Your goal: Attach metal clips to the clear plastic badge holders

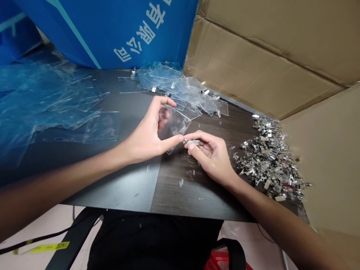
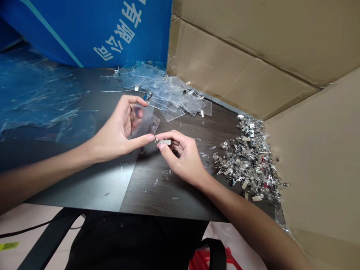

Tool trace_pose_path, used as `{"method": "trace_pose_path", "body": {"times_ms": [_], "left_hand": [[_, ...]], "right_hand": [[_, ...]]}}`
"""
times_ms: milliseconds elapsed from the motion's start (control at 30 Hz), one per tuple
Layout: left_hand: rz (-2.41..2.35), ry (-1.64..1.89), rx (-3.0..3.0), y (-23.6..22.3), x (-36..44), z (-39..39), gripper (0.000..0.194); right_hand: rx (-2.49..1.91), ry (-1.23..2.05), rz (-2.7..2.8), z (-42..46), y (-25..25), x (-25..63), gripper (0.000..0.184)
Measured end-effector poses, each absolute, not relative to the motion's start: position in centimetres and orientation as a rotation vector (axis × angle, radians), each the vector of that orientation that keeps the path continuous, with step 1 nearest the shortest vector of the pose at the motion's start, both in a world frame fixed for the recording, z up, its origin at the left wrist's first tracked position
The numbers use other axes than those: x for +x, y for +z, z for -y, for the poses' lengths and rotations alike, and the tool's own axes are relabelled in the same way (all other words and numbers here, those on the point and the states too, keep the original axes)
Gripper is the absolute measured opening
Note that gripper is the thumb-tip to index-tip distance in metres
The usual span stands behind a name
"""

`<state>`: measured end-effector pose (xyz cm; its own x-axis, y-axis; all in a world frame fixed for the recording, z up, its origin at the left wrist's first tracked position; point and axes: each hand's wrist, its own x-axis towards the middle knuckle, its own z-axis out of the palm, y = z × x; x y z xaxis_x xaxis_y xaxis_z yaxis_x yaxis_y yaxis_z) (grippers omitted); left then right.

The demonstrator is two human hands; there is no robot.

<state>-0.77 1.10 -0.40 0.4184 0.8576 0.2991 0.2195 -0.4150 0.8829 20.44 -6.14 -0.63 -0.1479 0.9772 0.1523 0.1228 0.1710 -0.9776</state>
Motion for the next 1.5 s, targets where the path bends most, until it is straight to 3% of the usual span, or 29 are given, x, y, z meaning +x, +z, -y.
{"method": "trace_pose_path", "body": {"times_ms": [1033, 1133, 1300, 1400, 1500], "left_hand": [[-0.852, 0.97, 1.937, 0.2, -0.5, 0.1, 0.069], [-0.831, 0.961, 1.882, 0.6, -0.4, 0.0, 0.062], [-0.809, 0.761, 1.818, 2.9, -1.4, -1.8, 0.025], [-0.849, 0.558, 1.974, 4.4, -2.9, -3.9, 0.029], [-0.845, 0.386, 2.053, 5.1, -4.4, -6.0, 0.03]], "right_hand": [[-1.173, 0.895, 1.628, 6.1, 0.0, 20.5, 0.012], [-1.166, 0.904, 1.625, 6.1, 0.1, 20.5, 0.012], [-1.236, 0.88, 1.685, 5.9, 1.0, 20.7, 0.007], [-1.286, 0.8, 1.811, 5.4, 1.8, 21.3, 0.007], [-1.374, 0.793, 1.916, 4.7, 2.9, 22.3, 0.021]]}}
